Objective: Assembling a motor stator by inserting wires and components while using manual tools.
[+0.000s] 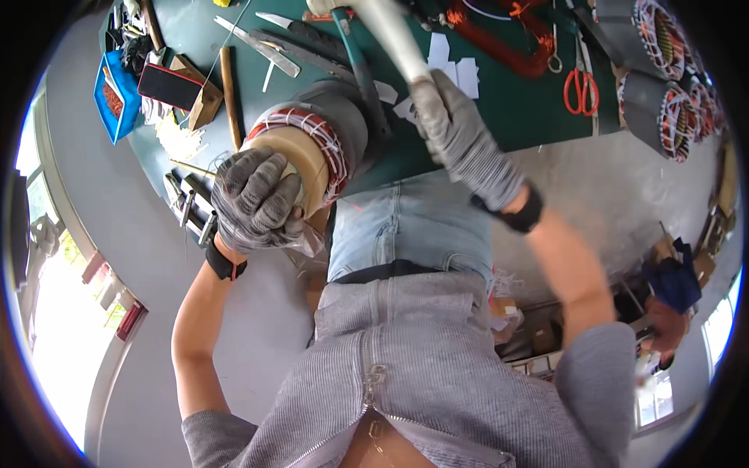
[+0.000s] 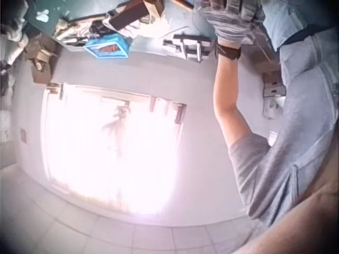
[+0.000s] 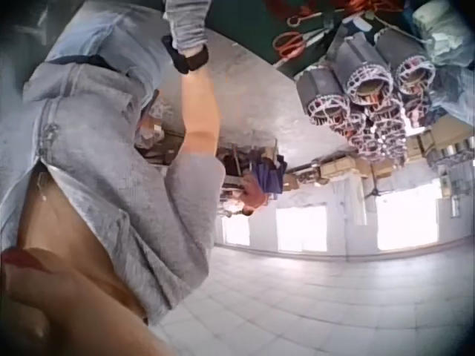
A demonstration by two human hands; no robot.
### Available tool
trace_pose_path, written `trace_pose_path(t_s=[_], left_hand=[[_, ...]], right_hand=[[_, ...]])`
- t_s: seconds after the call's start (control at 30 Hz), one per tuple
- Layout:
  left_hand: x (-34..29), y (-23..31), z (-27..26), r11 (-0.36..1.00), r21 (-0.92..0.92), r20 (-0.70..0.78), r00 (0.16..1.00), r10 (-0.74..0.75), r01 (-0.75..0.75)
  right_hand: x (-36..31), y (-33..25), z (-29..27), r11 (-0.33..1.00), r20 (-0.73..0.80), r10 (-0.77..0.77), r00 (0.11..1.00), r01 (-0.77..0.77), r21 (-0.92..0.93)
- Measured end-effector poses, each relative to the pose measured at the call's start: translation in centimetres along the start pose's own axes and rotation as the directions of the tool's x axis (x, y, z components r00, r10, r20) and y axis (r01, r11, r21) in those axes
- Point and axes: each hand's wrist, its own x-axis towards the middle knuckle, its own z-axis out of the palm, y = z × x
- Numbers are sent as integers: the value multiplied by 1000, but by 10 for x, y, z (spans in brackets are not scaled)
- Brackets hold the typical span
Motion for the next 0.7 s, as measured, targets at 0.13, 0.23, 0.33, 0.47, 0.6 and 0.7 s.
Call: trace_pose_path(t_s=[0.13,0.23,0.33,0.47,0.6,0.7], left_hand=[[-5,3,3,996,36,-26,996,-83,83],[3,16,1,977,71,-45,979,-199,201],[-1,21,10,967,94,-105,969,-226,235],[0,27,11,932,103,-126,934,-333,346],[8,37,20,882,150,-242,881,-406,447],[-2,37,23,836,153,-270,836,-477,526]], right_hand=[[-19,41,34,235,173,-653,737,415,-879],[-3,-7,-4,900,213,-116,970,194,-391],[-25,13,50,597,4,-579,815,427,-679],[-18,5,18,660,373,-224,900,422,-622],[-6,100,37,438,-54,-745,665,427,-791],[-35,23,50,621,170,-461,871,454,-639]])
